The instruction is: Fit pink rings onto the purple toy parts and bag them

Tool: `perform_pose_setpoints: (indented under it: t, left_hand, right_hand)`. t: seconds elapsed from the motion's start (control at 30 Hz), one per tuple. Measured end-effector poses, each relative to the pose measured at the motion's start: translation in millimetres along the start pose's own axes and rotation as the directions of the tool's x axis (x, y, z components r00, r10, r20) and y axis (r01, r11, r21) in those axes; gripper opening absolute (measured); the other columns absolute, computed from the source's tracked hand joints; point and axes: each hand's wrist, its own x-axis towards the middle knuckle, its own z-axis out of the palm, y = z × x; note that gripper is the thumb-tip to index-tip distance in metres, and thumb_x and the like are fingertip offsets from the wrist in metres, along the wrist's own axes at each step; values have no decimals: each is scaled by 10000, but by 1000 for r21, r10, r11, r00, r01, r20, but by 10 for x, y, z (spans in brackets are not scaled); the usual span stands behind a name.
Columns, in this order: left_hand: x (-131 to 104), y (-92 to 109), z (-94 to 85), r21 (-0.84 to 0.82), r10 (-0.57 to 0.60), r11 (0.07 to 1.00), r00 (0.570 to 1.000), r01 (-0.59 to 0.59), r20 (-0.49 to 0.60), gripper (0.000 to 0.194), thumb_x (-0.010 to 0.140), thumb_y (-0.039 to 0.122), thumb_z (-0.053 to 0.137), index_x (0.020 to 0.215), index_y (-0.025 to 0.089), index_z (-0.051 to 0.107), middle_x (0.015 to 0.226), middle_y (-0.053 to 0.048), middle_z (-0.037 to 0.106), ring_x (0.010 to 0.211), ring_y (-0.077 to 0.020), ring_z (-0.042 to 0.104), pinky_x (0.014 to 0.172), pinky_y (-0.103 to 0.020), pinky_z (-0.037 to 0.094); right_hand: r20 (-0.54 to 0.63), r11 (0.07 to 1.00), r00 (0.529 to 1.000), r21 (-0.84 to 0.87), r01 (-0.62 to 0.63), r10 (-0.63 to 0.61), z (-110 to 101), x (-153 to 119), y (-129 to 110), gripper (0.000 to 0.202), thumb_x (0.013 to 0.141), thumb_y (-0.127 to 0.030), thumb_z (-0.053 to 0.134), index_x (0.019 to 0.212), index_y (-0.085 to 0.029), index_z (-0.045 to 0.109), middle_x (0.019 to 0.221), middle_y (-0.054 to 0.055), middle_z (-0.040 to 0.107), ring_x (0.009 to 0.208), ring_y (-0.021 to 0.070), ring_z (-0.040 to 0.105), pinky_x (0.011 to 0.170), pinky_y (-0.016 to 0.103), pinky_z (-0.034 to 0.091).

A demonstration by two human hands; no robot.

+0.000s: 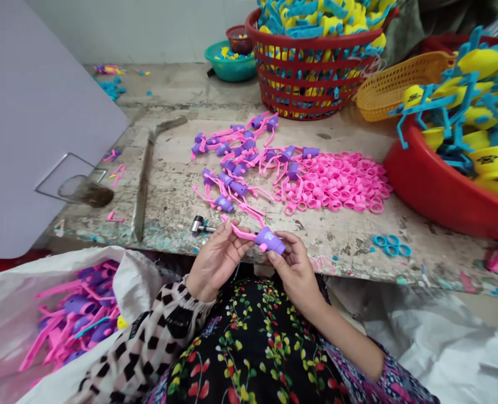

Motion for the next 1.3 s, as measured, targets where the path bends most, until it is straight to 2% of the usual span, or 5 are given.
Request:
perform_pose_setpoints:
  t: [0.17,0.27,0.43,0.83,1.3]
  left_hand:
    - [-81,9,-69,427,121,904,972,-23,-203,324,827,277,646,1122,212,530,993,-49,650,855,-191,674,818,-382,533]
    - [-168,36,-109,877,521,405,853,-260,13,257,821,341,647,1053,242,595,1062,-42,610,1016,-200,594,933,-392,449]
    - [-230,113,-60,855,166,-293,859,-427,485,335,906,445,494,1053,217,692,1080,-86,666,1083,-277,554,984,-462,363]
    - [-187,191,32,941,-468,289,832,-175,299,739,911,655,228,1439,158,369,1291,-140,577,1167,-256,548,1041,-405,381]
    - [-53,36,17,825,-320,560,940,84,122,593,933,605,270,967,142,640,817,-59,691,494,-100,422,563,-269,341]
  right_hand:
    - [19,936,987,-315,155,-157,-219,10,15,297,902,-267,574,1192,-301,519,1130,39,595,994,181,604,849,335,503]
    - [125,779,949,-544,311,-291,-334,21,-42,338,905,-207,555,1232,-283,506,1123,57,624,1003,197,610,846,351,501]
    - [524,450,743,-591,669,-416,-312,10,-165,478,864,-79,542,1314,-212,448,1176,118,630,1071,232,588,881,400,494]
    - [634,458,652,-473,752,-416,-229,-64,-259,485,851,-45,477,1314,-182,428,1196,151,625,1078,225,595,839,395,524]
    - [190,386,928,-869,311,-322,-764,730,50,254,918,-297,476,1078,-191,642,942,105,619,873,252,596,768,403,489]
